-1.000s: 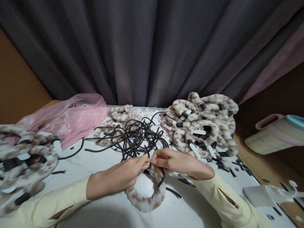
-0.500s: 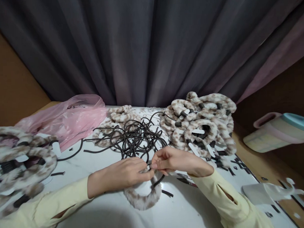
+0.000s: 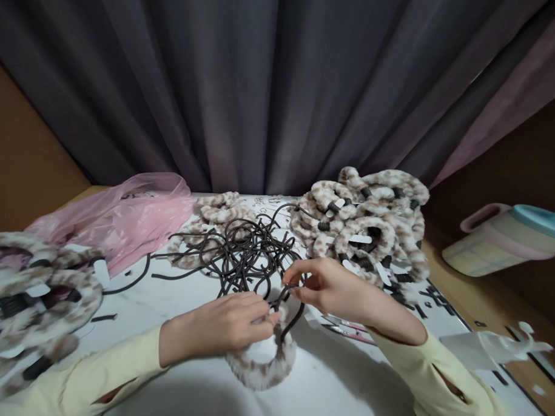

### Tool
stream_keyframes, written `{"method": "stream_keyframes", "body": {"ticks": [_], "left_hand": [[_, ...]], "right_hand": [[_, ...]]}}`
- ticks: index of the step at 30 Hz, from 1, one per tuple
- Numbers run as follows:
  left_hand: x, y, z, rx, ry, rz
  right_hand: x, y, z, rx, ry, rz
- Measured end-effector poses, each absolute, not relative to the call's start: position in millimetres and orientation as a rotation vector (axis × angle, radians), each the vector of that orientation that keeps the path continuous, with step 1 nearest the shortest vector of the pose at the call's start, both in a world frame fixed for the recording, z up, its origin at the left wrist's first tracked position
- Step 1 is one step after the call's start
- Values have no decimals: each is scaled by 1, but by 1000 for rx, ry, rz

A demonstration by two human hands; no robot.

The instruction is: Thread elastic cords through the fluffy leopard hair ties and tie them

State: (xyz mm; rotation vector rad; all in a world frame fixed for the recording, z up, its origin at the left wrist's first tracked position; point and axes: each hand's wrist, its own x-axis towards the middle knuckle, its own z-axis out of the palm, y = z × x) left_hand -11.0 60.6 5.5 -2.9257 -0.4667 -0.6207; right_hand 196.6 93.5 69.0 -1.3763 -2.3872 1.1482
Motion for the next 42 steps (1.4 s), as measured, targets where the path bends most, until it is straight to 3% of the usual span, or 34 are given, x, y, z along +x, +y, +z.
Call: {"method": "stream_keyframes", "body": {"ticks": [6, 11, 17, 22, 30, 42], "left_hand": [[-6, 50, 8, -2859, -298, -690], [-9, 51, 11, -2794, -228, -824], [-14, 57, 20, -2714, -166, -887], [-13, 56, 25, -2693, -115, -956], [-15, 55, 26, -2736, -93, -970], [-15, 51, 33, -2930, -652, -1336]], "right_hand": [[186, 92, 48, -1279, -2229, 650], [188, 91, 50, -1166, -2189, 535], [201, 82, 86, -1221, -2287, 1000], [202, 86, 90, -898, -2429, 1524], [192, 88, 74, -606, -2597, 1548], [175, 69, 59, -800, -2321, 666]]}}
